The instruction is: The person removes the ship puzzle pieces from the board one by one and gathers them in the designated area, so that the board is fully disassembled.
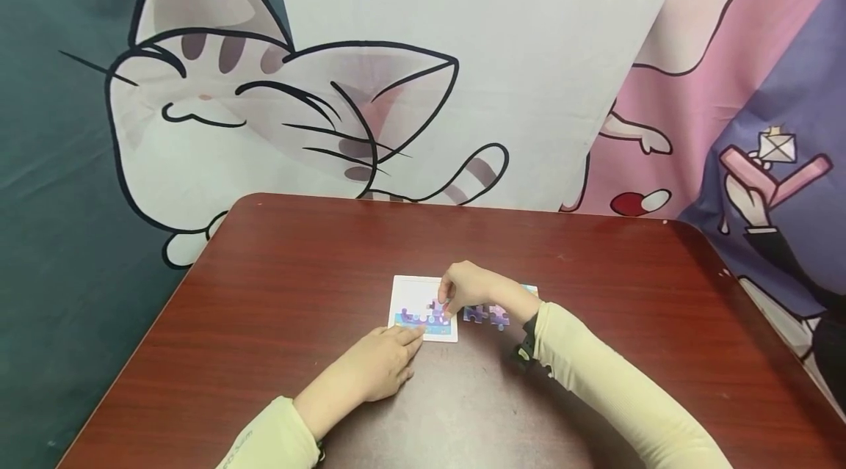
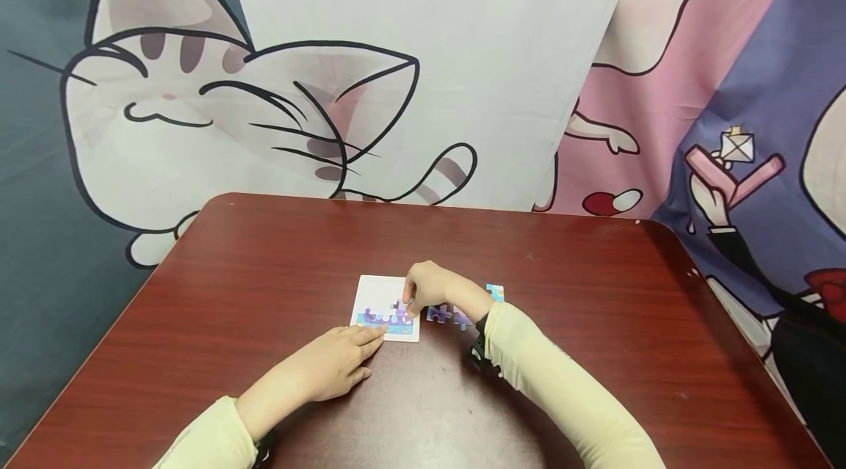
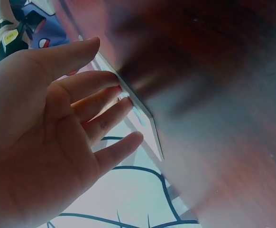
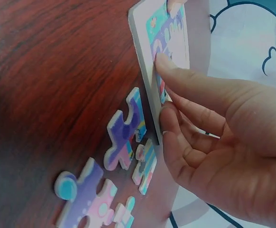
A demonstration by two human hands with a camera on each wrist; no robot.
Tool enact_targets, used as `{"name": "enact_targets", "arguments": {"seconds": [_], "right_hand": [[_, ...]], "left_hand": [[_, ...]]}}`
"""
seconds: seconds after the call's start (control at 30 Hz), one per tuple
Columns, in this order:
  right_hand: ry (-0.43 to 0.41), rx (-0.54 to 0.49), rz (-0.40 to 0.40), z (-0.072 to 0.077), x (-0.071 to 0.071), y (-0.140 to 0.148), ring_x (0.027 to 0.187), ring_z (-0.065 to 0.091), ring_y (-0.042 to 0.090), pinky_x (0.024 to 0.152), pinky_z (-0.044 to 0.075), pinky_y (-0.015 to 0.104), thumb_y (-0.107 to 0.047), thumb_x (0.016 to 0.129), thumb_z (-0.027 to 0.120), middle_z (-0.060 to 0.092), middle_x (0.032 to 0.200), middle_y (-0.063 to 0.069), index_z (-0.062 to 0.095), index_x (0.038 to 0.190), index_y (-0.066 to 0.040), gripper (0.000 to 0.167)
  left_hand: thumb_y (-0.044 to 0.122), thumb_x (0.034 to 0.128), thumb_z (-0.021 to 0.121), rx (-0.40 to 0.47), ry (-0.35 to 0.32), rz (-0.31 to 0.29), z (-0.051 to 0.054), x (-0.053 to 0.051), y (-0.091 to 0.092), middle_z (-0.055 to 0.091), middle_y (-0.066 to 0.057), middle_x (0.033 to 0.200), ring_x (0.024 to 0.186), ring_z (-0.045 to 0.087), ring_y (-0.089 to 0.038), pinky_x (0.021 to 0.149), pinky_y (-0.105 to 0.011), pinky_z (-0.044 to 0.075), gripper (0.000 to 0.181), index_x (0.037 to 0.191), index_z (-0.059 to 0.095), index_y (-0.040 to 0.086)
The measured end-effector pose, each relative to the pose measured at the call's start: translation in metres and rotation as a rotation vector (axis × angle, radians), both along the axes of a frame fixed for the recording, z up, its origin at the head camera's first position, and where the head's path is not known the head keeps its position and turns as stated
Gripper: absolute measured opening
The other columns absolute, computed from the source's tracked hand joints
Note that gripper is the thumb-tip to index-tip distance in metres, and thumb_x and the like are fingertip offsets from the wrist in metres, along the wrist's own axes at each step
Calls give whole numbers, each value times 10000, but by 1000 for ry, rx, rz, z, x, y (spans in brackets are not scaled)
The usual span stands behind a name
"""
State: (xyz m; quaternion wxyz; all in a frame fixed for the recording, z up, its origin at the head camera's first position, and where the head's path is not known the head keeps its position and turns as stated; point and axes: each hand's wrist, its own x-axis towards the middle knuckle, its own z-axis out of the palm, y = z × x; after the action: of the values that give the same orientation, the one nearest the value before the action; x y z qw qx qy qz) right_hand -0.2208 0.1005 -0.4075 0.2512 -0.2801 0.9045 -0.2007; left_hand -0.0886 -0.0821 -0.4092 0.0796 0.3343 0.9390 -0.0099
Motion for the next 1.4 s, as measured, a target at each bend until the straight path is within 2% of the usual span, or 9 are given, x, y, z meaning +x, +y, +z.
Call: {"name": "enact_targets", "arguments": {"seconds": [0.23,0.43,0.57,0.7,1.0,1.33,1.4], "right_hand": [[-48,-65,-34,-1,0,-1,800,575,120,733,509,243,-49,632,838,639,836,-1,654,858,-70,292],[-53,-70,-32,-2,-2,-2,770,586,115,694,518,226,-11,615,837,649,805,7,675,837,-58,278],[-61,-46,-37,-1,-3,-2,789,586,120,716,514,231,-16,619,837,644,812,-6,677,833,-74,273],[-35,-38,4,-2,-4,0,809,578,118,738,506,228,-47,633,838,634,838,-19,664,854,-85,284],[59,-169,168,-8,-4,13,720,564,86,644,491,192,-96,703,807,617,786,0,638,958,-82,306],[201,-189,258,-12,8,20,699,636,59,608,497,189,-104,811,721,691,786,-14,566,1026,-120,266],[210,-202,264,-11,11,20,634,604,33,576,476,179,-96,829,700,687,759,-5,554,1030,-113,250]], "left_hand": [[299,920,555,3,-32,12,0,0,-1,443,-26,1431,1273,452,-224,1039,-393,385,475,1336,519,72],[300,925,547,1,-45,11,0,-1,-1,432,-20,1439,1278,447,-230,1039,-391,383,476,1344,510,77],[301,927,543,3,-56,19,1,-2,-1,425,-19,1444,1282,442,-239,1046,-393,374,478,1348,506,79],[297,928,543,12,-72,27,0,-2,-1,419,-21,1448,1287,435,-244,1054,-395,366,480,1352,500,77],[295,925,552,18,-55,16,0,-3,-2,438,-21,1433,1276,443,-211,1034,-381,387,474,1342,512,74],[299,919,557,18,-42,14,-3,-3,-3,434,-18,1437,1272,446,-222,1032,-378,390,479,1341,514,76],[297,917,559,19,-40,15,-3,-3,-3,435,-18,1435,1270,448,-222,1031,-378,390,478,1338,516,74]]}}
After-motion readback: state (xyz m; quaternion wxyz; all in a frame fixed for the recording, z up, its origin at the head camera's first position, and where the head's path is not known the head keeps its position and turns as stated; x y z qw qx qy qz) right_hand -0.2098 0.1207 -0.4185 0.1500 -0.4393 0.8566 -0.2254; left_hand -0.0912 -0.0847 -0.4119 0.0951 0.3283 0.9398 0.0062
